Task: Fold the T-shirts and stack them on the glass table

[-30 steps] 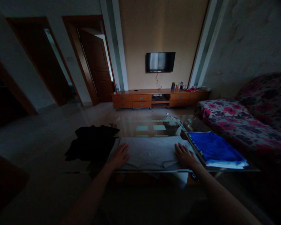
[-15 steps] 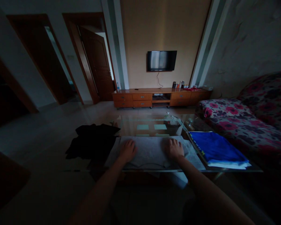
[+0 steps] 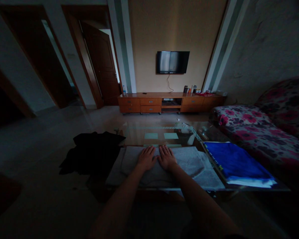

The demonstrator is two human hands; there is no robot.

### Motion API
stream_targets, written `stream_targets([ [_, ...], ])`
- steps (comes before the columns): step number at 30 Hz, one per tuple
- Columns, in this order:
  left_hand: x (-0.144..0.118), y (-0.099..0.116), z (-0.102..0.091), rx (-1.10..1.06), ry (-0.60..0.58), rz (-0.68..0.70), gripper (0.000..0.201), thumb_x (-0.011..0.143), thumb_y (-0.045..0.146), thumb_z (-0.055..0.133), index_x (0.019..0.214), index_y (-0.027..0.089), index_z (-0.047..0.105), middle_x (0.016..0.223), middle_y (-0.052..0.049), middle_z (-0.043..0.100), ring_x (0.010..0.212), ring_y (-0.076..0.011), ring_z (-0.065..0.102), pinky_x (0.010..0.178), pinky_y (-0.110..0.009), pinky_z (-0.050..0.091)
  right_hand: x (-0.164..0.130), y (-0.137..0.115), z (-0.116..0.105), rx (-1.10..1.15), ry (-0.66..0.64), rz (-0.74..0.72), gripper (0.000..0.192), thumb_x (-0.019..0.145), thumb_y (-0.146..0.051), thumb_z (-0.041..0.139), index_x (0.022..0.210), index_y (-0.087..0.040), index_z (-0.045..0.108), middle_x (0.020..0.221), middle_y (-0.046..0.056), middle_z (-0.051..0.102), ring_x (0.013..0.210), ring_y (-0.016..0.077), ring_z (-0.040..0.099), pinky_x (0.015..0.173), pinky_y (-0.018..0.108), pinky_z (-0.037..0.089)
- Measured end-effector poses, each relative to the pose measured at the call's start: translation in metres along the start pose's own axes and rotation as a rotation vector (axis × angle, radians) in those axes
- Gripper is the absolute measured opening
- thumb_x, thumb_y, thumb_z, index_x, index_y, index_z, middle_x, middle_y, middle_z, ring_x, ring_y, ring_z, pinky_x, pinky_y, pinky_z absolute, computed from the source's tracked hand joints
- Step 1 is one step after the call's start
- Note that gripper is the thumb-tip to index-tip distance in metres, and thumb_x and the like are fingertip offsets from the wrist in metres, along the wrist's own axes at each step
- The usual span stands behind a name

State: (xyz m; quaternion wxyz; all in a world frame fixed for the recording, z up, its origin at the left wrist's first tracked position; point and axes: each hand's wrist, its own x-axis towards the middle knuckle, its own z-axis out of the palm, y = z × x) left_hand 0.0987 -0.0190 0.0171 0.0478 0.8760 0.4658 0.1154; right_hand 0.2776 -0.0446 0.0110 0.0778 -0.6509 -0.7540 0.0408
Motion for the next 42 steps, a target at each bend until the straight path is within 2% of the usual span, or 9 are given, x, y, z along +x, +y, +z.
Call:
stream_targets([
  [4,-0.003,-0.005,0.003,-0.009,-0.011,-0.010,0.064,0.101,0.050,0.040,0.157,0.019,0.038,0.165,-0.010,0.033,0.153,-0.0276,0.029,0.125,-0.045,0.021,0.001,0.007,0.004,0.058,-0.096,0.027,0.079,0.102,-0.060,0.022,0.164,-0.012,0.017,0.170,0.012,0.009,0.158,0.0265,0.007,0.125,0.045,0.003],
  [10,-0.004,-0.018,0.004,0.008,0.011,-0.026,0.064,0.099,0.051,0.043,0.156,0.022,0.039,0.164,-0.010,0.035,0.152,-0.0266,0.031,0.124,-0.045,0.022,-0.010,0.030,-0.005,0.062,-0.082,0.044,0.089,0.099,-0.071,0.017,0.164,-0.011,0.021,0.170,0.012,0.012,0.158,0.0262,0.008,0.126,0.042,0.005],
  [13,-0.008,-0.032,0.001,0.026,-0.016,-0.093,0.066,0.100,0.053,0.040,0.157,0.020,0.038,0.164,-0.011,0.034,0.153,-0.0271,0.029,0.124,-0.045,0.020,-0.021,0.046,-0.013,0.019,-0.063,0.064,0.085,0.098,-0.072,0.018,0.164,-0.017,0.023,0.171,0.010,0.013,0.157,0.0289,0.009,0.125,0.046,0.008],
  [19,-0.022,-0.068,-0.016,0.071,-0.001,-0.143,0.066,0.099,0.055,0.038,0.156,0.021,0.039,0.163,-0.011,0.036,0.153,-0.0287,0.028,0.124,-0.048,0.015,-0.040,0.084,-0.031,-0.069,0.032,0.081,0.064,0.105,-0.055,0.021,0.159,-0.025,0.036,0.165,0.011,0.033,0.151,0.0264,0.029,0.120,0.046,0.021],
  [22,-0.029,-0.083,-0.023,0.090,0.022,-0.136,0.068,0.098,0.057,0.040,0.156,0.021,0.039,0.163,-0.011,0.037,0.153,-0.0288,0.028,0.124,-0.047,0.015,-0.046,0.104,-0.029,-0.127,0.081,0.173,0.061,0.105,-0.053,0.022,0.157,-0.026,0.041,0.166,0.009,0.033,0.154,0.0284,0.021,0.121,0.051,0.017],
  [25,-0.032,-0.092,-0.023,0.092,0.007,-0.169,0.071,0.098,0.058,0.039,0.156,0.018,0.038,0.164,-0.013,0.033,0.154,-0.0285,0.026,0.125,-0.046,0.016,-0.050,0.118,-0.020,-0.143,0.063,0.255,0.065,0.103,-0.059,0.024,0.160,-0.029,0.034,0.169,0.008,0.025,0.156,0.0282,0.016,0.122,0.050,0.013],
  [32,-0.032,-0.102,-0.019,0.062,-0.034,-0.219,0.074,0.098,0.062,0.038,0.158,0.018,0.035,0.166,-0.014,0.027,0.155,-0.0301,0.023,0.124,-0.048,0.018,-0.047,0.123,-0.013,-0.106,-0.003,0.396,0.083,0.098,-0.071,0.017,0.165,-0.023,0.019,0.170,0.013,0.017,0.156,0.0309,0.014,0.122,0.056,0.008],
  [37,-0.036,-0.111,-0.021,0.105,-0.025,-0.250,0.076,0.097,0.063,0.036,0.158,0.017,0.035,0.167,-0.013,0.028,0.156,-0.0271,0.021,0.124,-0.044,0.018,-0.048,0.136,-0.018,-0.077,-0.024,0.422,0.091,0.096,-0.075,0.013,0.163,-0.015,0.024,0.170,0.012,0.016,0.157,0.0288,0.012,0.124,0.051,0.011],
  [42,-0.039,-0.113,-0.022,0.116,-0.028,-0.251,0.078,0.096,0.063,0.035,0.157,0.014,0.035,0.167,-0.015,0.027,0.155,-0.0287,0.021,0.124,-0.044,0.021,-0.051,0.141,-0.015,-0.069,0.020,0.441,0.096,0.092,-0.081,0.015,0.163,-0.018,0.026,0.170,0.011,0.016,0.157,0.0366,0.004,0.123,0.052,0.012],
])
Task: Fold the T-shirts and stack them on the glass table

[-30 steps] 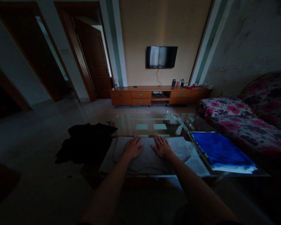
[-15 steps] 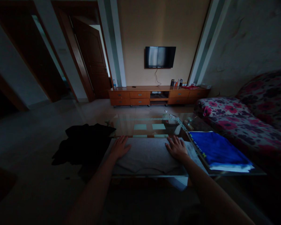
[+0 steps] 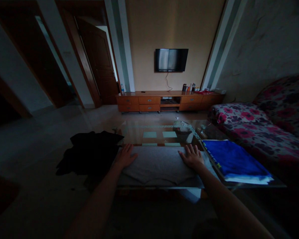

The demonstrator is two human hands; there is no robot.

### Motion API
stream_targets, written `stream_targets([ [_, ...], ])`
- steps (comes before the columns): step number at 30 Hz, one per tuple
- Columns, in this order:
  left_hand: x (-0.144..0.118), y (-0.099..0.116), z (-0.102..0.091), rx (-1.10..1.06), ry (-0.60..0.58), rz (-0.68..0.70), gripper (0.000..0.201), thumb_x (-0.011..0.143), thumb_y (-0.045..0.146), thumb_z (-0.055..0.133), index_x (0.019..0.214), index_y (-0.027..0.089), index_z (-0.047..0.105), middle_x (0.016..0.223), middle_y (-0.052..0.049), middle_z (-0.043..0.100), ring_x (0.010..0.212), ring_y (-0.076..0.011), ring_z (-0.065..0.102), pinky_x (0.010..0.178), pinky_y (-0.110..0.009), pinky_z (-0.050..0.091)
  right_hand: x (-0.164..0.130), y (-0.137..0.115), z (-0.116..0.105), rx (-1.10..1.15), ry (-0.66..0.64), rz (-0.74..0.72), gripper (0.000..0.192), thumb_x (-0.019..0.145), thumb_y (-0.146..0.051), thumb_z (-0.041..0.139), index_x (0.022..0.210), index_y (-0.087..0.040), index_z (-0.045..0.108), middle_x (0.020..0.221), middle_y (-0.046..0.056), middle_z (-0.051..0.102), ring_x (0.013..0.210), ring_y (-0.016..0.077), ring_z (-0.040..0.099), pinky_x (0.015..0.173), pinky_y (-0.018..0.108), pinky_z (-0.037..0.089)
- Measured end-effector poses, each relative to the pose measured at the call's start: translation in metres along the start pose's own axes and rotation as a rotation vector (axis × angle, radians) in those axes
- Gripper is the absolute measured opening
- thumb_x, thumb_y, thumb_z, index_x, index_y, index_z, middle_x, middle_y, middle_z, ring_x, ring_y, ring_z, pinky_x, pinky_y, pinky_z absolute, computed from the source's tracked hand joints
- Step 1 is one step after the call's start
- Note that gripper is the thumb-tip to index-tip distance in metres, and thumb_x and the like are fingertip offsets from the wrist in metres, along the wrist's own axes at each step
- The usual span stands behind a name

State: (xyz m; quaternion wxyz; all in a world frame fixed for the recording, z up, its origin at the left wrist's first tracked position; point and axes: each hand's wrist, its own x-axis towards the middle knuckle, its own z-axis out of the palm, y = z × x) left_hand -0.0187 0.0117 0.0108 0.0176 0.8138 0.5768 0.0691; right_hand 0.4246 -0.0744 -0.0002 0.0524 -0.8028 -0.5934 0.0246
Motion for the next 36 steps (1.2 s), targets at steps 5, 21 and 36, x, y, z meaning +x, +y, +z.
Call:
stream_targets([
  [5,-0.003,0.026,-0.005,0.027,0.122,-0.043,0.067,0.095,0.052,0.044,0.152,0.016,0.044,0.162,-0.015,0.038,0.153,-0.0354,0.025,0.124,-0.053,0.014,-0.003,-0.013,-0.006,-0.033,0.026,0.065,0.092,0.093,-0.077,0.021,0.162,-0.017,0.028,0.170,0.014,0.017,0.154,0.0447,0.006,0.121,0.061,0.008],
  [21,0.009,0.113,0.014,-0.053,0.022,0.168,0.077,0.098,0.063,0.036,0.159,0.017,0.033,0.166,-0.011,0.030,0.154,-0.0291,0.025,0.125,-0.046,0.019,-0.018,-0.133,0.005,0.137,-0.122,-0.343,0.088,0.100,-0.069,0.016,0.164,-0.008,0.019,0.171,0.013,0.009,0.158,0.0265,0.003,0.126,0.041,0.004],
  [36,0.003,0.007,0.000,0.053,-0.006,-0.029,0.084,0.097,0.068,0.030,0.158,0.010,0.034,0.167,-0.015,0.026,0.155,-0.0306,0.022,0.124,-0.048,0.016,0.005,0.013,0.010,-0.069,0.029,-0.032,0.094,0.096,-0.075,0.015,0.163,-0.009,0.023,0.170,0.014,0.014,0.157,0.0296,0.006,0.124,0.050,0.012],
])
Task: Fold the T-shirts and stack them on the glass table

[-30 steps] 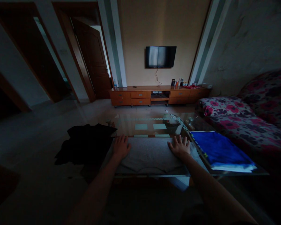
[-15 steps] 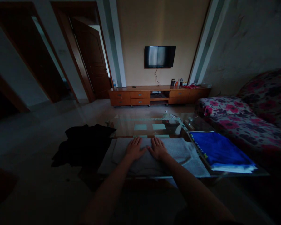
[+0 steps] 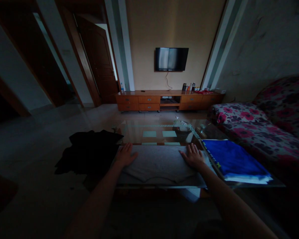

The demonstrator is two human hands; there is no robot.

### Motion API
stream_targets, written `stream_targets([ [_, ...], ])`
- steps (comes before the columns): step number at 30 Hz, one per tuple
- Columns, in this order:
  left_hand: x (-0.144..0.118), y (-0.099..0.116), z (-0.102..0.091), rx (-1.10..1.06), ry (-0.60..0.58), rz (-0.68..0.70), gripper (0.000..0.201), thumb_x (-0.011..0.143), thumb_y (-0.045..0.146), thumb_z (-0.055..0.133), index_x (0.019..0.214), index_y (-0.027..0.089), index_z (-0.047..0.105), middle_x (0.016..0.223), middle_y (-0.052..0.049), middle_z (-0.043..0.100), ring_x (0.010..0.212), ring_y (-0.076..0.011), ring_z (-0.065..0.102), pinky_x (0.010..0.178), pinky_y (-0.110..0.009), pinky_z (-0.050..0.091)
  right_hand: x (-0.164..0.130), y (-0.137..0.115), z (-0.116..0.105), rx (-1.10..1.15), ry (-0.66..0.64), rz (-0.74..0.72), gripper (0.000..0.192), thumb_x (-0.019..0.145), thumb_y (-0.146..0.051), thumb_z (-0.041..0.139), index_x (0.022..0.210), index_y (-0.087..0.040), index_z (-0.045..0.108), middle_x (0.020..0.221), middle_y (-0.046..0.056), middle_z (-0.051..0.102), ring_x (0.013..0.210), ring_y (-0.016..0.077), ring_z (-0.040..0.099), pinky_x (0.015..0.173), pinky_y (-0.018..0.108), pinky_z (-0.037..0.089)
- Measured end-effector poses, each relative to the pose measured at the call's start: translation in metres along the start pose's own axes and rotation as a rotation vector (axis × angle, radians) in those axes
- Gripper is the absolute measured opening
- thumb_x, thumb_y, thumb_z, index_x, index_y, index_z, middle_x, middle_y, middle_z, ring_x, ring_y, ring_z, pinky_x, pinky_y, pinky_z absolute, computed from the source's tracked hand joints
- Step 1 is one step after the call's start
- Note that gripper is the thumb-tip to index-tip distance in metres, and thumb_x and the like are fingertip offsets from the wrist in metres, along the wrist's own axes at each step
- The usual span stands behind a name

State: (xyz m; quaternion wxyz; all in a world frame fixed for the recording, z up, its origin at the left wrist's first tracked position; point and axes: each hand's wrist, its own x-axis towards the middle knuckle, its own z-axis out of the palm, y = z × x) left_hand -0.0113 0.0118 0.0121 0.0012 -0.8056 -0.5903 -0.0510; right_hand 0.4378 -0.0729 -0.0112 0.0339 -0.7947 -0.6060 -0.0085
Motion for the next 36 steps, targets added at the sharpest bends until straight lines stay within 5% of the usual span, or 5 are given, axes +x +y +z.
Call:
stream_targets([
  [7,0.003,-0.026,0.015,-0.057,0.029,0.035,0.082,0.096,0.061,0.039,0.160,0.011,0.029,0.168,-0.015,0.022,0.154,-0.0309,0.024,0.123,-0.044,0.022,0.009,0.001,0.002,0.072,0.022,0.027,0.103,0.090,-0.083,0.021,0.161,-0.008,0.027,0.168,0.019,0.020,0.154,0.0349,0.020,0.122,0.048,0.019],
  [15,-0.014,-0.005,-0.001,-0.003,0.327,-0.025,0.052,0.101,0.038,0.034,0.137,0.010,0.059,0.147,-0.019,0.055,0.137,-0.0314,0.049,0.121,-0.045,0.029,-0.007,-0.004,-0.016,0.079,0.202,0.041,0.063,0.103,-0.049,0.022,0.133,-0.011,0.062,0.145,0.022,0.055,0.137,0.0328,0.047,0.115,0.047,0.030],
  [19,-0.025,-0.016,0.001,-0.008,0.217,0.069,0.058,0.099,0.046,0.038,0.144,0.013,0.054,0.154,-0.015,0.048,0.144,-0.0297,0.043,0.123,-0.044,0.027,-0.012,0.007,-0.018,0.107,0.056,-0.024,0.064,0.102,-0.054,0.025,0.147,-0.018,0.052,0.157,0.014,0.044,0.147,0.0324,0.035,0.117,0.048,0.029],
  [24,-0.035,-0.039,0.009,-0.071,0.096,0.093,0.076,0.099,0.058,0.035,0.157,0.010,0.034,0.167,-0.013,0.026,0.153,-0.0279,0.028,0.124,-0.041,0.024,-0.024,0.021,-0.012,0.122,-0.042,0.151,0.078,0.094,-0.078,0.018,0.161,-0.039,0.025,0.171,0.007,0.016,0.154,0.0421,0.015,0.115,0.068,0.020],
  [36,-0.033,-0.028,0.001,-0.060,0.168,0.000,0.064,0.101,0.048,0.034,0.153,0.012,0.041,0.162,-0.012,0.038,0.147,-0.0267,0.039,0.122,-0.038,0.028,-0.006,0.016,-0.009,0.120,-0.010,0.159,0.088,0.092,-0.079,0.018,0.164,-0.029,0.020,0.170,0.012,0.018,0.155,0.0365,0.015,0.122,0.057,0.013],
])
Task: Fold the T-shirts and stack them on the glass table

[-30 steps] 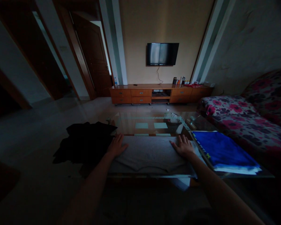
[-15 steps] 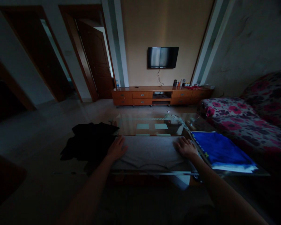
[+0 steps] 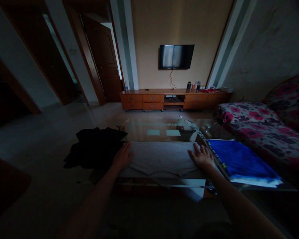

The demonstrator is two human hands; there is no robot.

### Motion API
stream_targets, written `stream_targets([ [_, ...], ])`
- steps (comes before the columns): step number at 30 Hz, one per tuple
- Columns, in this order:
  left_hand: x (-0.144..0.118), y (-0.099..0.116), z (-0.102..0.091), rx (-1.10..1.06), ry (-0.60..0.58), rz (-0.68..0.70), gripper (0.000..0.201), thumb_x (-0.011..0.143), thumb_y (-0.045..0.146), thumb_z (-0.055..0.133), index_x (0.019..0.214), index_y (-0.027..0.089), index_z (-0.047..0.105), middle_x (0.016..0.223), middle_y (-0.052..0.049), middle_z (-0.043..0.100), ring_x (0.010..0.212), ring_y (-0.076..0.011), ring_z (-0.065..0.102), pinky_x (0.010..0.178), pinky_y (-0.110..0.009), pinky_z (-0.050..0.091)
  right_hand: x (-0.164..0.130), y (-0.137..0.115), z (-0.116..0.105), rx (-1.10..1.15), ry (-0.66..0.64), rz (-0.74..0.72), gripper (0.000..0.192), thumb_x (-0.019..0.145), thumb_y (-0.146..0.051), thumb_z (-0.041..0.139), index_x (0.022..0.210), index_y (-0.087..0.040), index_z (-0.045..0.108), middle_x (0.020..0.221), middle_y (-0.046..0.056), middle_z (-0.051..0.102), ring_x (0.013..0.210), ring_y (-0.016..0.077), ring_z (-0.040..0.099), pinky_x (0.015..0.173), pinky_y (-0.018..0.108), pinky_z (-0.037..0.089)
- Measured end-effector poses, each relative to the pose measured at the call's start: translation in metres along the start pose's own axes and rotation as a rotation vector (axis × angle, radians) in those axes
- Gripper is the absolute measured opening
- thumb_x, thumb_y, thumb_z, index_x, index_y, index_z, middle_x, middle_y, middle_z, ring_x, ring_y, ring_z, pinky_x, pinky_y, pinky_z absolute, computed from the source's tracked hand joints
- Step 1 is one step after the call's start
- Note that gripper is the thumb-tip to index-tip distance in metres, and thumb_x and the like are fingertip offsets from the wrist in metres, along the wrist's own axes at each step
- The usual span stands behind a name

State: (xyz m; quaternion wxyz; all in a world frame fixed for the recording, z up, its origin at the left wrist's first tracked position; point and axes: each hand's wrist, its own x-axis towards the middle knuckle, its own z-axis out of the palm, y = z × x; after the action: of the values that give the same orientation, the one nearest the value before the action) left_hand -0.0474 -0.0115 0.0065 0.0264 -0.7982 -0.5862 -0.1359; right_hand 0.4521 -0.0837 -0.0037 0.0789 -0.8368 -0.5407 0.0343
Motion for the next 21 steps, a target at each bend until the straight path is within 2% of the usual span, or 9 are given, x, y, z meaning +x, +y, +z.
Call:
stream_targets([
  [4,-0.004,0.011,-0.011,0.048,0.111,0.000,0.048,0.102,0.039,0.031,0.133,0.016,0.061,0.143,-0.013,0.056,0.132,-0.0274,0.051,0.117,-0.040,0.034,0.004,0.004,0.006,0.009,0.007,-0.003,0.086,0.093,-0.078,0.018,0.164,-0.030,0.023,0.170,0.011,0.020,0.155,0.0354,0.016,0.122,0.055,0.012],
  [7,-0.007,0.022,-0.021,0.105,0.077,0.043,0.045,0.103,0.037,0.029,0.117,0.020,0.068,0.124,-0.014,0.064,0.121,-0.0290,0.056,0.111,-0.044,0.039,0.004,0.006,0.008,0.012,0.042,-0.011,0.082,0.095,-0.074,0.019,0.161,-0.029,0.030,0.168,0.011,0.025,0.154,0.0332,0.019,0.122,0.053,0.013],
  [10,-0.010,0.028,-0.028,0.117,0.038,0.033,0.046,0.104,0.038,0.027,0.112,0.020,0.069,0.115,-0.015,0.065,0.116,-0.0305,0.058,0.107,-0.048,0.040,0.000,0.006,0.007,0.000,0.132,-0.037,0.074,0.098,-0.064,0.022,0.156,-0.023,0.041,0.165,0.014,0.030,0.152,0.0332,0.024,0.121,0.051,0.015],
  [13,-0.016,0.031,-0.032,0.110,0.032,0.038,0.046,0.104,0.040,0.028,0.118,0.019,0.068,0.121,-0.015,0.065,0.121,-0.0304,0.056,0.111,-0.048,0.037,-0.005,0.005,0.001,-0.008,0.178,-0.050,0.069,0.099,-0.055,0.025,0.152,-0.016,0.046,0.158,0.020,0.037,0.144,0.0372,0.034,0.117,0.052,0.022],
  [16,-0.025,0.034,-0.033,0.088,0.017,0.101,0.050,0.103,0.045,0.032,0.132,0.018,0.062,0.140,-0.015,0.058,0.135,-0.0294,0.048,0.119,-0.045,0.030,-0.011,-0.001,-0.008,-0.035,0.168,-0.049,0.067,0.099,-0.049,0.025,0.150,-0.012,0.047,0.149,0.024,0.045,0.136,0.0377,0.043,0.114,0.052,0.026],
  [18,-0.030,0.039,-0.032,0.061,-0.030,0.167,0.056,0.102,0.051,0.036,0.141,0.018,0.056,0.152,-0.013,0.050,0.143,-0.0292,0.040,0.123,-0.044,0.024,-0.017,-0.009,-0.014,-0.075,0.186,-0.069,0.066,0.099,-0.048,0.027,0.151,-0.012,0.046,0.152,0.023,0.043,0.138,0.0364,0.041,0.117,0.052,0.023],
  [21,-0.036,0.047,-0.031,0.032,-0.120,0.241,0.067,0.097,0.063,0.042,0.151,0.024,0.048,0.162,-0.008,0.039,0.151,-0.0302,0.029,0.125,-0.045,0.019,-0.028,-0.023,-0.016,-0.100,0.149,-0.113,0.069,0.098,-0.058,0.028,0.153,-0.020,0.045,0.164,0.017,0.028,0.149,0.0378,0.025,0.119,0.059,0.015],
])
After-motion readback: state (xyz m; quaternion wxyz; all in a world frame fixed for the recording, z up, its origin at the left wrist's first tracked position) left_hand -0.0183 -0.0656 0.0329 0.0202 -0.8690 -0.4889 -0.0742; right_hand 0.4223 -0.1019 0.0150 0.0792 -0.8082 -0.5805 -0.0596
